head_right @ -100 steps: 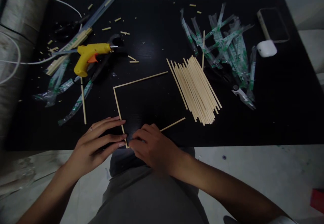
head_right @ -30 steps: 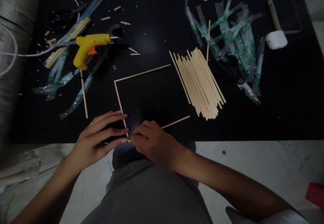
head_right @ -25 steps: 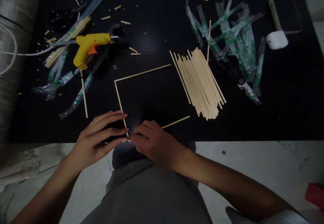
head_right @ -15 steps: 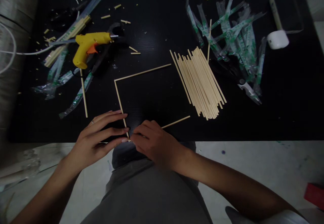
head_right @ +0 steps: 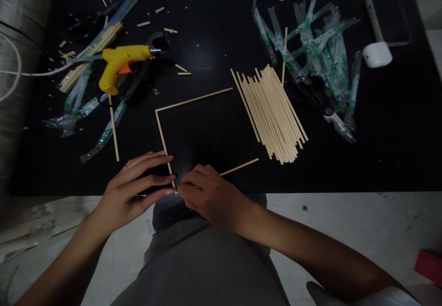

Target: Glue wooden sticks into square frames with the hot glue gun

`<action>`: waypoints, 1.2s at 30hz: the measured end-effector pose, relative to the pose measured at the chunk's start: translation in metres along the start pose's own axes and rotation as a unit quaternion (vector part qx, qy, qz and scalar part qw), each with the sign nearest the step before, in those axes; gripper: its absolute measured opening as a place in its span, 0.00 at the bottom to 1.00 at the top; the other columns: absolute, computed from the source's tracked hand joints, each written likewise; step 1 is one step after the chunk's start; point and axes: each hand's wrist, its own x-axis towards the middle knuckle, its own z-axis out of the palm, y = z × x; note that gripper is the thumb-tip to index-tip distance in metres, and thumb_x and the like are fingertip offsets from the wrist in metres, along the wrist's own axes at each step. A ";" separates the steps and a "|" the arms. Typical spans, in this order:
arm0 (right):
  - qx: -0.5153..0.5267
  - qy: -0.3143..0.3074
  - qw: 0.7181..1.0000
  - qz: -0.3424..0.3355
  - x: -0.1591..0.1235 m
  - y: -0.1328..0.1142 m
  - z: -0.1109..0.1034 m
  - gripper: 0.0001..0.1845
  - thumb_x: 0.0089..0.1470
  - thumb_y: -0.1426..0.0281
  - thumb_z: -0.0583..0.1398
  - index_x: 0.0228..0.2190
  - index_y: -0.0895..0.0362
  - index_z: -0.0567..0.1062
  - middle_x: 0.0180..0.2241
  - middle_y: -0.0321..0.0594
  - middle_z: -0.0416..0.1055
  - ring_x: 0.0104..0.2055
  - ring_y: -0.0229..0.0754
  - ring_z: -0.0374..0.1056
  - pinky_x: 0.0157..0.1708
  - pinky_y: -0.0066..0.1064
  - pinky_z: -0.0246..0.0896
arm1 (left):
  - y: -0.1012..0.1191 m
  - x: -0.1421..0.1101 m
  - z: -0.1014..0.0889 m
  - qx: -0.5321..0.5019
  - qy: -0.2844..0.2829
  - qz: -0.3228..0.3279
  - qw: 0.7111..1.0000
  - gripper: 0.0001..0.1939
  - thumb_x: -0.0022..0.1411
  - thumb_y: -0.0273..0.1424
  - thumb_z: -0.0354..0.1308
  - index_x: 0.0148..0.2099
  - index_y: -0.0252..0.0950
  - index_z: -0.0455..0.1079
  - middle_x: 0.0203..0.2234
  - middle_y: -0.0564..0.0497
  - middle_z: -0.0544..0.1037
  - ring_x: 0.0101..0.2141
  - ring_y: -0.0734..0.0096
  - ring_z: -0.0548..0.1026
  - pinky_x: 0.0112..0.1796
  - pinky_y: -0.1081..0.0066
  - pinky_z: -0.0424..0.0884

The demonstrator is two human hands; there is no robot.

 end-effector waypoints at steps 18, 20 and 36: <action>-0.005 -0.015 1.000 0.012 -0.001 0.000 0.001 0.11 0.71 0.77 0.55 0.42 0.59 0.77 0.40 0.43 0.77 0.42 0.42 0.66 0.45 0.36 0.60 | -0.001 -0.001 0.000 0.001 0.004 0.002 1.000 0.13 0.66 0.30 0.70 0.52 0.41 0.78 0.61 0.46 0.77 0.64 0.55 0.72 0.65 0.50 0.69; -0.004 -0.012 1.000 0.013 -0.001 0.000 0.001 0.10 0.71 0.78 0.56 0.42 0.59 0.77 0.41 0.43 0.77 0.43 0.42 0.66 0.45 0.36 0.60 | -0.001 -0.001 0.001 0.001 0.005 0.003 1.000 0.13 0.66 0.30 0.70 0.52 0.41 0.78 0.61 0.46 0.77 0.64 0.55 0.72 0.65 0.50 0.69; -0.011 -0.012 1.000 0.009 -0.001 -0.001 0.000 0.10 0.71 0.77 0.56 0.41 0.60 0.78 0.40 0.42 0.77 0.42 0.42 0.65 0.44 0.35 0.59 | 0.000 0.000 0.000 0.001 0.004 -0.009 1.000 0.12 0.67 0.32 0.69 0.52 0.43 0.78 0.60 0.48 0.78 0.64 0.53 0.73 0.64 0.48 0.71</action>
